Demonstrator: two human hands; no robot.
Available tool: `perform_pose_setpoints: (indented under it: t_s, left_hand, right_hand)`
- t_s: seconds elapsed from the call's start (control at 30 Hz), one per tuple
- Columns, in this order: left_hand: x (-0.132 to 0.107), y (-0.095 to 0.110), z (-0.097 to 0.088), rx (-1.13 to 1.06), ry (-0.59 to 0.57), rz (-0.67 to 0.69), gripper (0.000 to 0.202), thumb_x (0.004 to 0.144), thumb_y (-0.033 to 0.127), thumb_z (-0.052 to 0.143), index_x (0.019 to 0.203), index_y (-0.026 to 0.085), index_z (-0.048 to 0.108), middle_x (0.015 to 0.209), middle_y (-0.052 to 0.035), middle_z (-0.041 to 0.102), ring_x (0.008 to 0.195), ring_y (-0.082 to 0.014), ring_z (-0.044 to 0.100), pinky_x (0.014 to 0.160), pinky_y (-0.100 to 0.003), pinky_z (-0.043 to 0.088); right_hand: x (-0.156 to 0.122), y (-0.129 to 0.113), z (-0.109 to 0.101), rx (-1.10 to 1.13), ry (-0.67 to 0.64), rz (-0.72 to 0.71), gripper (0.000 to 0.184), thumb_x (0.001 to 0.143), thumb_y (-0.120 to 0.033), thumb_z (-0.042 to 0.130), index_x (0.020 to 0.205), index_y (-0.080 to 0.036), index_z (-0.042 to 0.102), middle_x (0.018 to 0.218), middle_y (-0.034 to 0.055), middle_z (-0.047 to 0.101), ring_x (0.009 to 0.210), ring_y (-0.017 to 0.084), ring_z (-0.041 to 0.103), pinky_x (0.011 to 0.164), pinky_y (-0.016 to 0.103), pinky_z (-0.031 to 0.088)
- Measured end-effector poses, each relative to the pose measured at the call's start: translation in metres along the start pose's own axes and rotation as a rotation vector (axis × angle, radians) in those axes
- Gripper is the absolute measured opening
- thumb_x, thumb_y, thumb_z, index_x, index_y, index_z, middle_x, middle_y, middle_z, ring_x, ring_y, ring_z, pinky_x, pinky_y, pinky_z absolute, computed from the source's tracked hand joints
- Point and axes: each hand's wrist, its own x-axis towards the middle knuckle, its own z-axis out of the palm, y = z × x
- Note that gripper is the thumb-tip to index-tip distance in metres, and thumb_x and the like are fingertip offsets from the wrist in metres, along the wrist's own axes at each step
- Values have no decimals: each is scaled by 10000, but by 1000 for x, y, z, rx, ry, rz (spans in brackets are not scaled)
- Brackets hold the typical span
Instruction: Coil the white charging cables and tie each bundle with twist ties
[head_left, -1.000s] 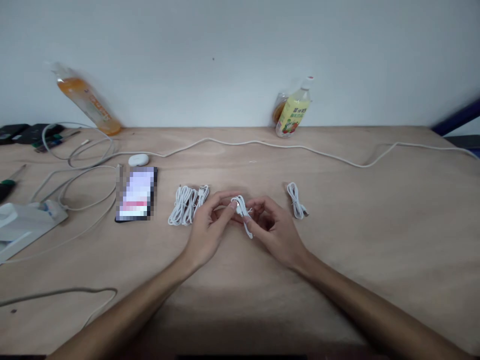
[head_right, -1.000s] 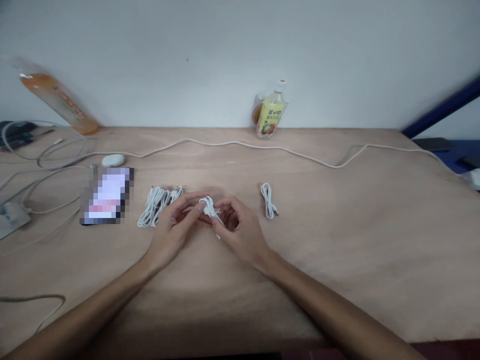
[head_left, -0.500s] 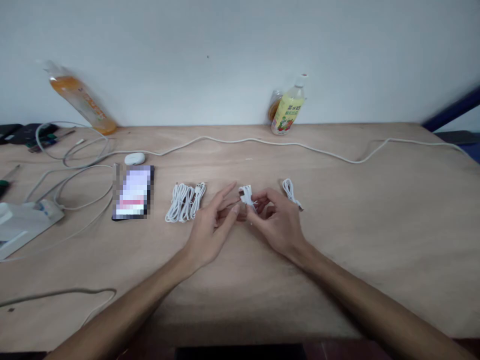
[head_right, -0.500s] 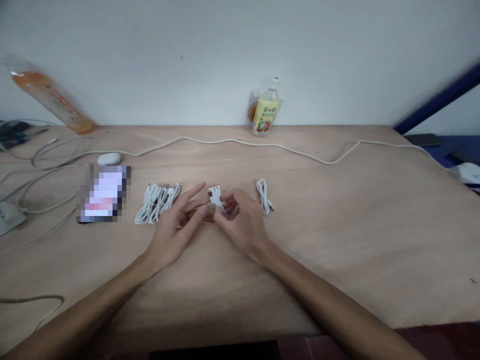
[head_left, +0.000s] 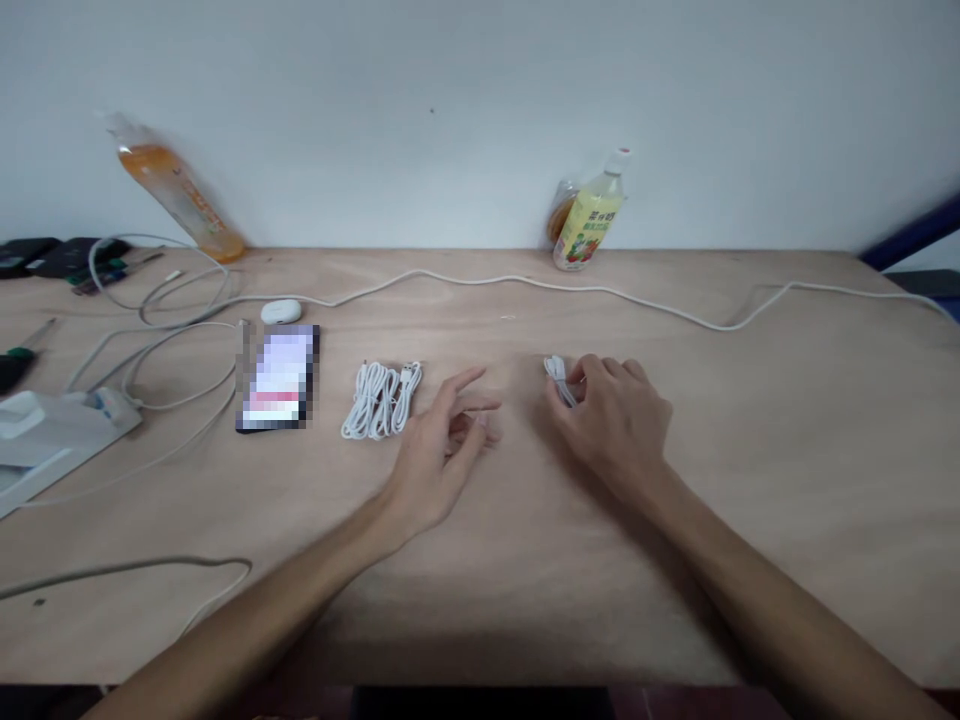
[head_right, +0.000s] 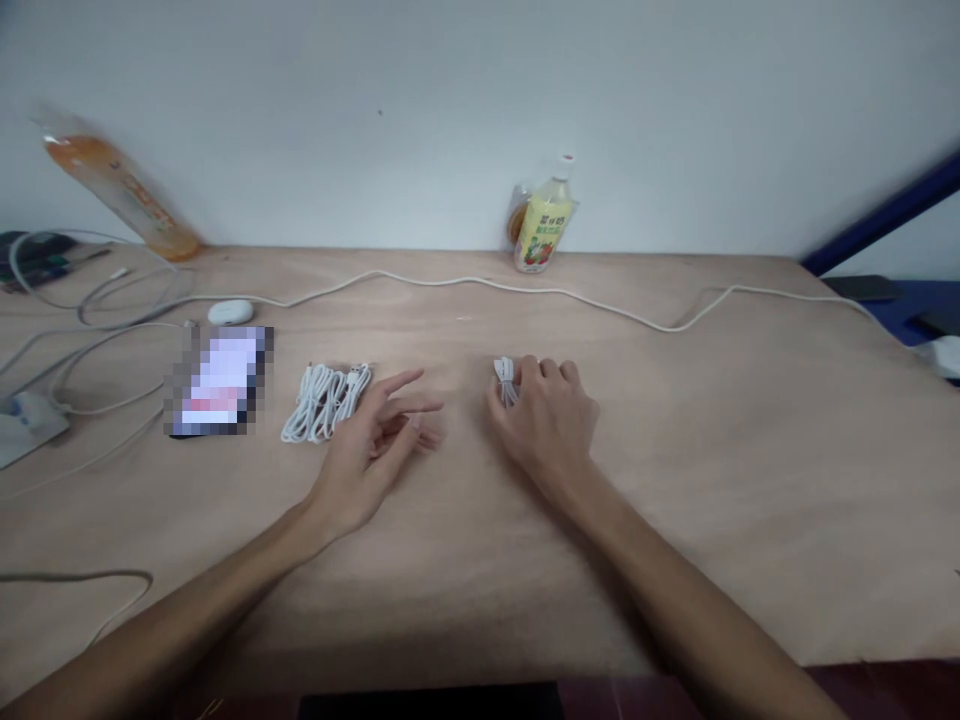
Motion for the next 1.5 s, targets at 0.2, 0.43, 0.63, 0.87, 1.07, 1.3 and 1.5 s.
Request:
perform_pose_setpoints:
  t_s: [0.2,0.43,0.63,0.87,1.07,1.3,1.5]
  left_hand:
    - [1,-5,0,62,-19,35,458,1096,353,632,1528,221,555,1309,-140,823,917,-191,837,815,-297,660]
    - [1,-16,-1,124,-47,149,441,1122,383,585,1526,214,531,1238,-123,823,892,-182,832,796,-300,678]
    - [0,-17,-2,142,-47,149,414,1122,389,583,1498,218,552,1190,-111,823,869,-176,835,729,-274,669]
    - [1,-16,-2,179,-57,185,362,1116,337,589,1451,201,571,1140,-96,827,855,-165,831,731,-270,671]
    - [2,-13,-1,340,-65,317,168,1109,225,565,1186,186,709,907,-27,793,787,-137,775,712,-235,621]
    - [-2,-7,-1,542,7,675,171,1089,166,586,924,185,627,671,70,579,545,-81,517,523,-207,398]
    - [-8,-8,7,663,-25,1033,354,1071,112,536,739,225,492,586,69,543,484,-96,464,519,-274,393]
  right_hand:
    - [1,-4,1,156,-95,127,299,931,-364,772,779,-275,531,791,95,663,894,318,540,661,341,266]
    - [9,-23,-14,-140,-243,236,116,940,-287,701,889,-242,607,910,120,778,993,340,628,652,339,247]
    - [12,-17,-19,-210,-238,231,144,955,-304,661,850,-243,585,980,163,766,1030,359,616,653,353,263]
    - [8,-7,-12,-199,-137,175,87,931,-301,641,898,-223,621,1032,188,733,1043,379,603,645,363,292]
    - [2,-7,-3,-68,14,9,79,951,-278,596,999,-229,635,1006,154,709,987,351,609,644,369,351]
    - [-11,-14,10,192,-47,-318,94,1011,-212,561,1017,-236,651,866,64,698,841,257,666,727,351,492]
    - [-10,-37,25,327,-232,-412,219,984,-159,563,1146,-229,694,982,70,739,827,231,688,719,322,509]
